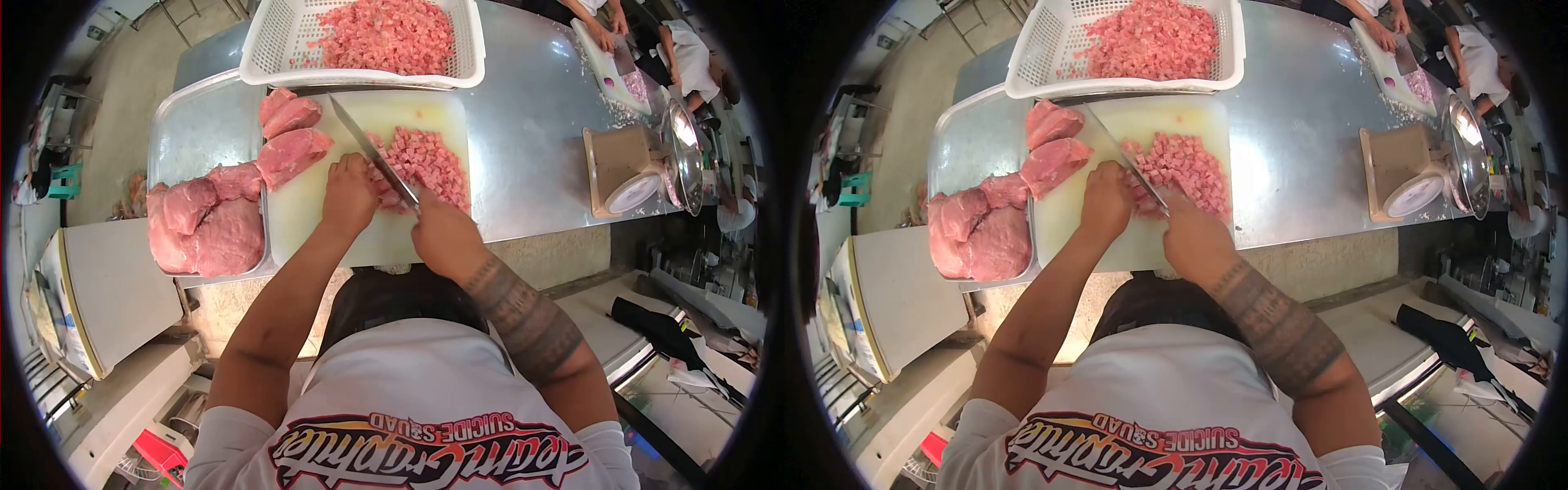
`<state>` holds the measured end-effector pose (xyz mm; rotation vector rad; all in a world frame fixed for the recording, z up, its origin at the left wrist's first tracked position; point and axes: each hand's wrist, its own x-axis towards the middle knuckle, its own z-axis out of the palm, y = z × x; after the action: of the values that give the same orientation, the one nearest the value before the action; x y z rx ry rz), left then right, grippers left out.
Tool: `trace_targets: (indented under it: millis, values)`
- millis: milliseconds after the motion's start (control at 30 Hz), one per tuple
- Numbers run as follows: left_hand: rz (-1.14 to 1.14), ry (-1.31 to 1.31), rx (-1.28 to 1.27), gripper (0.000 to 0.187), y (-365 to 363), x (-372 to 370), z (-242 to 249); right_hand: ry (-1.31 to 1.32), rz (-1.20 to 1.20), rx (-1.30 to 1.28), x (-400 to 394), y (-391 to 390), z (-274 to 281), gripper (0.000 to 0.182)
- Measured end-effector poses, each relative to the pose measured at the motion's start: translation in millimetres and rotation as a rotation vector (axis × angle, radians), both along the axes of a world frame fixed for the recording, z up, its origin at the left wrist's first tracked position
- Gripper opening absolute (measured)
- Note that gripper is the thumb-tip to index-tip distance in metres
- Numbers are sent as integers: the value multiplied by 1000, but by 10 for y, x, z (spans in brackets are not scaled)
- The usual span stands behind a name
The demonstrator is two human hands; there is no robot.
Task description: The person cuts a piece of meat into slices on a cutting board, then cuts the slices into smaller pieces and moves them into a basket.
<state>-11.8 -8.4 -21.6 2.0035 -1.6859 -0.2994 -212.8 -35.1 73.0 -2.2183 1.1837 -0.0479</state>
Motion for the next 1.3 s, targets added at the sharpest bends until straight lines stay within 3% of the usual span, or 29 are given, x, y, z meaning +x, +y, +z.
trace_targets:
  millis: [67,167,267,367,467,567,767,933,1067,1300]
  values:
    - [97,149,19,48,9,18,-73,76,-26,48,-169,85,279,29]
    - [7,-25,32,43,24,-30,-49,214,-13,126,-405,198,627,39]
    - [29,-18,32,40,5,-55,-6,251,42,203,-513,285,802,37]
    - [36,-56,-11,37,13,-76,-79,170,85,162,-556,339,711,31]
    - [53,11,-16,48,-7,-82,-100,157,89,153,-383,274,444,29]
    - [57,32,-43,39,0,-101,0,109,27,135,-51,179,-70,32]
    - [39,148,-58,19,19,3,-1,-48,-1,-19,-11,7,-180,37]
    - [64,87,-47,18,111,23,-101,193,40,128,-318,345,645,29]
    - [43,62,-32,19,92,-18,-99,256,62,191,-362,438,744,22]
    - [3,-13,-57,28,87,32,-190,54,7,29,152,123,-131,29]
